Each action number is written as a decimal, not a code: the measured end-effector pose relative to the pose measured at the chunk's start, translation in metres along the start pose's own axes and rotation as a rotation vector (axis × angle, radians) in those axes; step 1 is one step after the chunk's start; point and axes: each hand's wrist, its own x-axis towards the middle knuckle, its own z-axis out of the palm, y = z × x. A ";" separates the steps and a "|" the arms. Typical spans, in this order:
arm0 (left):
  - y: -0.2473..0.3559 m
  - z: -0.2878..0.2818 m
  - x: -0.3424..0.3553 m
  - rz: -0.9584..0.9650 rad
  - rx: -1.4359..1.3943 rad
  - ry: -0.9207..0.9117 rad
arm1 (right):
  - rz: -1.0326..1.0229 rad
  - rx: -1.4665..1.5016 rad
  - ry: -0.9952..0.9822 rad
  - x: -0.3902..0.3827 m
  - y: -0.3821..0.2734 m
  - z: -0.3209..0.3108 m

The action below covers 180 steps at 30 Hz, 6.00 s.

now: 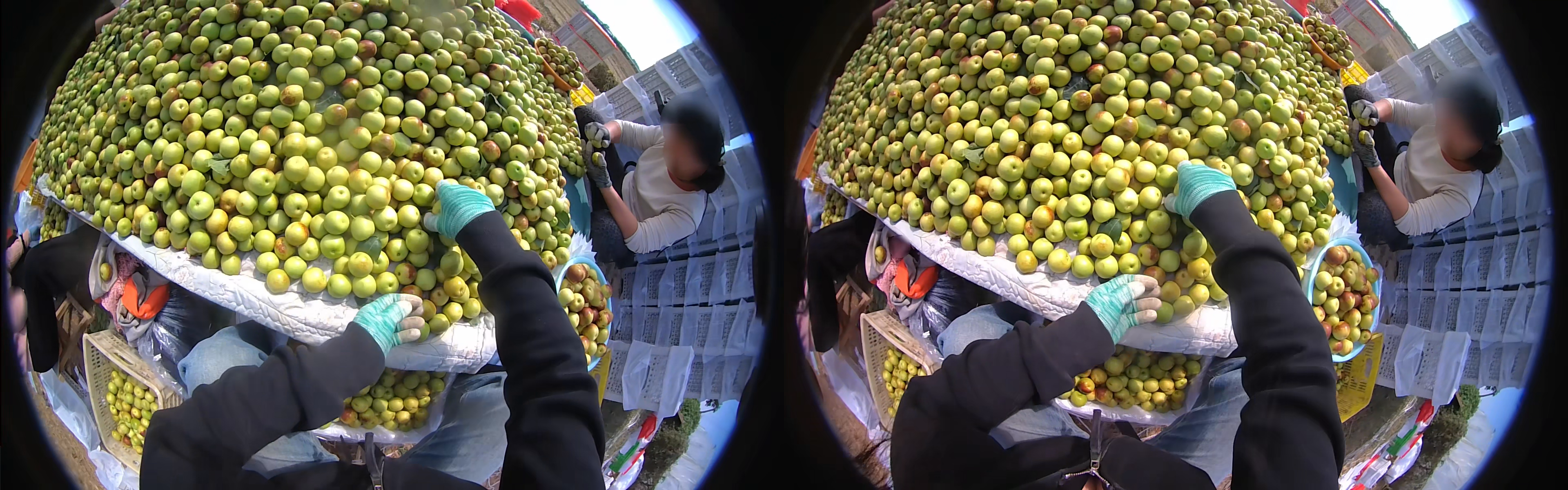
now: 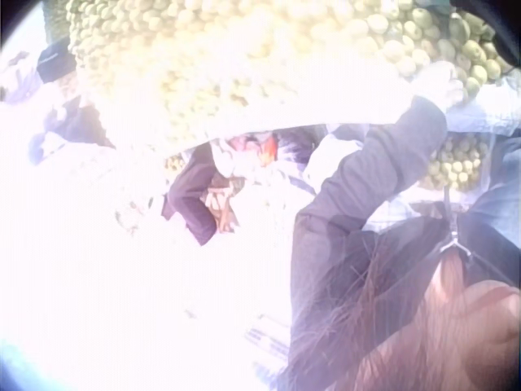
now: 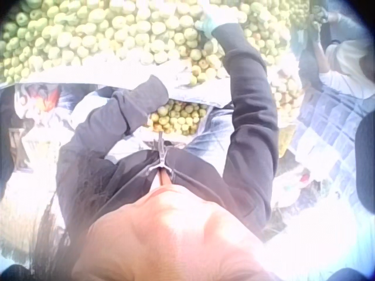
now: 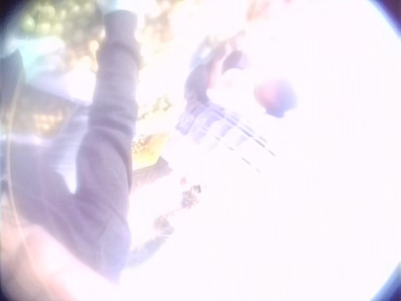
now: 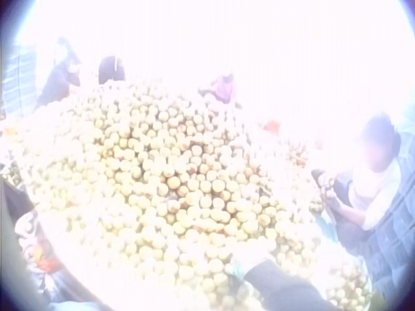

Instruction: The person sits at a table and repeatedly picks green apples from a large pile, transfers them into a white tray, and occasionally moves apples between trays. The hands wear light green gloves and handle the fruit one by one or in small handfuls.

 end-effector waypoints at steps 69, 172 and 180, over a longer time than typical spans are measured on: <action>0.056 0.016 -0.008 0.140 -0.459 0.118 | 0.127 0.686 0.435 0.100 0.024 -0.040; 0.059 -0.002 -0.030 -0.179 -0.702 -0.660 | 0.456 0.314 0.727 0.200 0.139 -0.095; 0.048 -0.004 -0.034 -0.145 -0.700 -0.668 | 0.435 -0.012 0.314 0.224 0.131 -0.095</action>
